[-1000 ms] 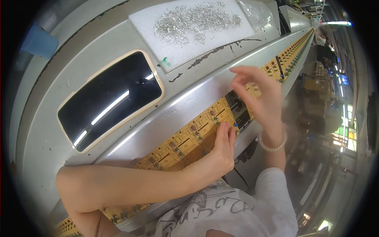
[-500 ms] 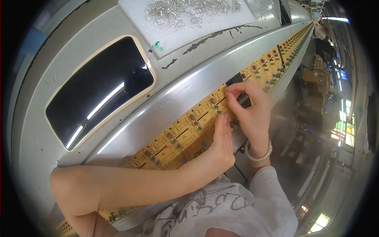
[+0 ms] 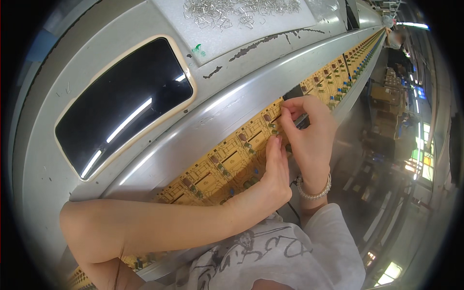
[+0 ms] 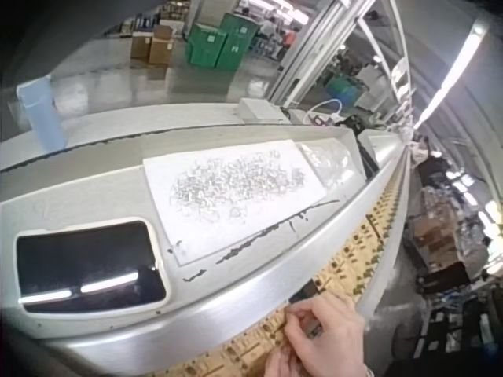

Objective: Assembling electronic pins and components onto a printed circuit board on a factory assembly line.

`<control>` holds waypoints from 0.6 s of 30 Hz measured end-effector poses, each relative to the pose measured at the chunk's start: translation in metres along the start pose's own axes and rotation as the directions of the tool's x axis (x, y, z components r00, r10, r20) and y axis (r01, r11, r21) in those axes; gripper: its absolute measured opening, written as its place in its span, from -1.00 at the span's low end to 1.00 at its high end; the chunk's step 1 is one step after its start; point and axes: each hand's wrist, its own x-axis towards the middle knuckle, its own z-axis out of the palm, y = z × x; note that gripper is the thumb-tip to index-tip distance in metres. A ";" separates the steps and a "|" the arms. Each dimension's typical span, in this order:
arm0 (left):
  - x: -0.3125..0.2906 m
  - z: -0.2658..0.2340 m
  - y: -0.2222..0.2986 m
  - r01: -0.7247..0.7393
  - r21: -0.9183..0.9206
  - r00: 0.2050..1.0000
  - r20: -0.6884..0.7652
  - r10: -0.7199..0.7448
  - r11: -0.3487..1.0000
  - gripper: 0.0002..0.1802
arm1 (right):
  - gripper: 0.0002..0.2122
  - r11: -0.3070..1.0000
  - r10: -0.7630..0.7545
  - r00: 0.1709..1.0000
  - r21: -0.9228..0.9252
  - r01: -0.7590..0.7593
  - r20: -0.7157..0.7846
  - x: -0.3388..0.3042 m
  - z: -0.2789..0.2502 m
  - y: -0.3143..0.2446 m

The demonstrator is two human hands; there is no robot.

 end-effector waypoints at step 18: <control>-0.039 0.023 0.060 0.132 0.025 0.991 0.016 -0.133 0.991 -0.35 | -0.78 0.992 -0.116 0.987 -0.031 0.120 0.114 -0.008 -0.019 -0.001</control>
